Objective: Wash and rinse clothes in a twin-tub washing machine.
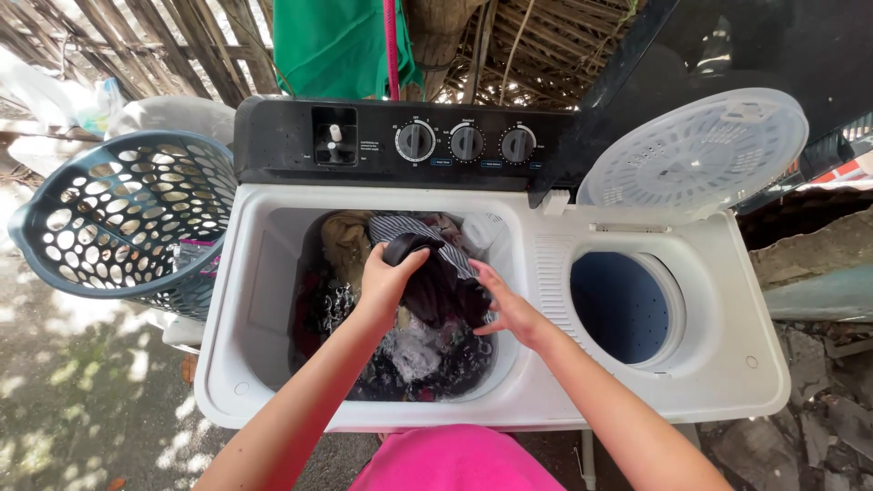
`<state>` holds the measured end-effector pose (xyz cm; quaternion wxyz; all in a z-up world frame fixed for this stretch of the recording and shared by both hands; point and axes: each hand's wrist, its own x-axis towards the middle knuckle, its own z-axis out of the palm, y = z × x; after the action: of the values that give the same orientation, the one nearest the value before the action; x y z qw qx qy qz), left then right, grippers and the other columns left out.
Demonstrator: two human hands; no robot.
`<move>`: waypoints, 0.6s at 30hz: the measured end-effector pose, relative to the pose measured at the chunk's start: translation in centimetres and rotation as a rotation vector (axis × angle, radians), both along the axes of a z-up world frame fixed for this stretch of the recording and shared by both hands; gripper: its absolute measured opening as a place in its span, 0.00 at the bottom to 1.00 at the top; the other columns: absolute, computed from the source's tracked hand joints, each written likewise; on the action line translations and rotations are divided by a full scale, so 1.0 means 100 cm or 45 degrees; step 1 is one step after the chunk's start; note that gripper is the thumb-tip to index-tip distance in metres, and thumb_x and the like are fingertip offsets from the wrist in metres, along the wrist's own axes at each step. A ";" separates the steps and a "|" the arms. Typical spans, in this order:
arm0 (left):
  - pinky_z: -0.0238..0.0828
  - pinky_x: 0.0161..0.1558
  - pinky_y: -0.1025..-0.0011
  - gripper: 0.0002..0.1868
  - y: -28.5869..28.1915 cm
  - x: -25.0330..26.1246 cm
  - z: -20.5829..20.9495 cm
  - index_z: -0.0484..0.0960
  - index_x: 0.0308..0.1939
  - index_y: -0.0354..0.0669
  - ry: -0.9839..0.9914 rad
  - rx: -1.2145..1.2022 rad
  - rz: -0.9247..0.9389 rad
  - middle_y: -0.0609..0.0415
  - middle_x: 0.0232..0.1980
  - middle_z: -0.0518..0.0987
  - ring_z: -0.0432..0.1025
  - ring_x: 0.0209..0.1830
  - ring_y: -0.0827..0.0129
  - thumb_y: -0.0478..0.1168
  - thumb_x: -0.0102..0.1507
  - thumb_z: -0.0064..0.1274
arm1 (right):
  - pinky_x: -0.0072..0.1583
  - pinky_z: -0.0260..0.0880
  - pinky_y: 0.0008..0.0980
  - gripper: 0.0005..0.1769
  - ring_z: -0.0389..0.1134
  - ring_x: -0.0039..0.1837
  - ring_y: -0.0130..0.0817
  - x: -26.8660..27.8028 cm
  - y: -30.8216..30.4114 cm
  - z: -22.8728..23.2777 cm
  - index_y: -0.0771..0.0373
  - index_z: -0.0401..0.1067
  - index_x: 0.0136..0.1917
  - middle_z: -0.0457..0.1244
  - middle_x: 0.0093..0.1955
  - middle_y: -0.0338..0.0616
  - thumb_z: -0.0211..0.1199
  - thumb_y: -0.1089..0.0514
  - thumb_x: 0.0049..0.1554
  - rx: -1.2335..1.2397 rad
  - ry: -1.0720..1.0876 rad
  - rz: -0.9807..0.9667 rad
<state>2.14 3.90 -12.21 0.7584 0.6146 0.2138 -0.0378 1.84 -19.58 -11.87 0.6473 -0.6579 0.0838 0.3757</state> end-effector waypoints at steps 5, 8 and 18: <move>0.74 0.42 0.73 0.24 -0.004 -0.008 0.041 0.75 0.45 0.41 -0.104 0.153 -0.129 0.55 0.41 0.81 0.77 0.40 0.73 0.45 0.52 0.69 | 0.69 0.61 0.38 0.44 0.57 0.76 0.34 -0.003 0.001 -0.003 0.55 0.51 0.81 0.56 0.77 0.43 0.60 0.40 0.58 0.135 -0.365 0.126; 0.73 0.43 0.74 0.24 -0.007 -0.007 0.070 0.74 0.45 0.41 -0.218 0.116 -0.275 0.56 0.39 0.80 0.75 0.40 0.75 0.45 0.52 0.69 | 0.69 0.63 0.31 0.34 0.63 0.69 0.30 0.005 0.003 -0.006 0.64 0.62 0.74 0.64 0.68 0.42 0.67 0.53 0.58 0.090 -0.529 0.115; 0.70 0.44 0.75 0.18 0.025 0.031 0.139 0.73 0.45 0.42 -0.857 0.492 -0.424 0.60 0.40 0.74 0.68 0.42 0.76 0.44 0.62 0.66 | 0.53 0.71 0.28 0.13 0.69 0.50 0.27 -0.010 -0.063 0.095 0.66 0.75 0.55 0.69 0.47 0.38 0.63 0.68 0.55 -0.243 -0.702 -0.235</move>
<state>5.24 6.41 1.70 0.6403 0.7497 -0.1449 0.0838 0.86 -25.87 -2.40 0.6123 -0.7825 -0.0006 0.1131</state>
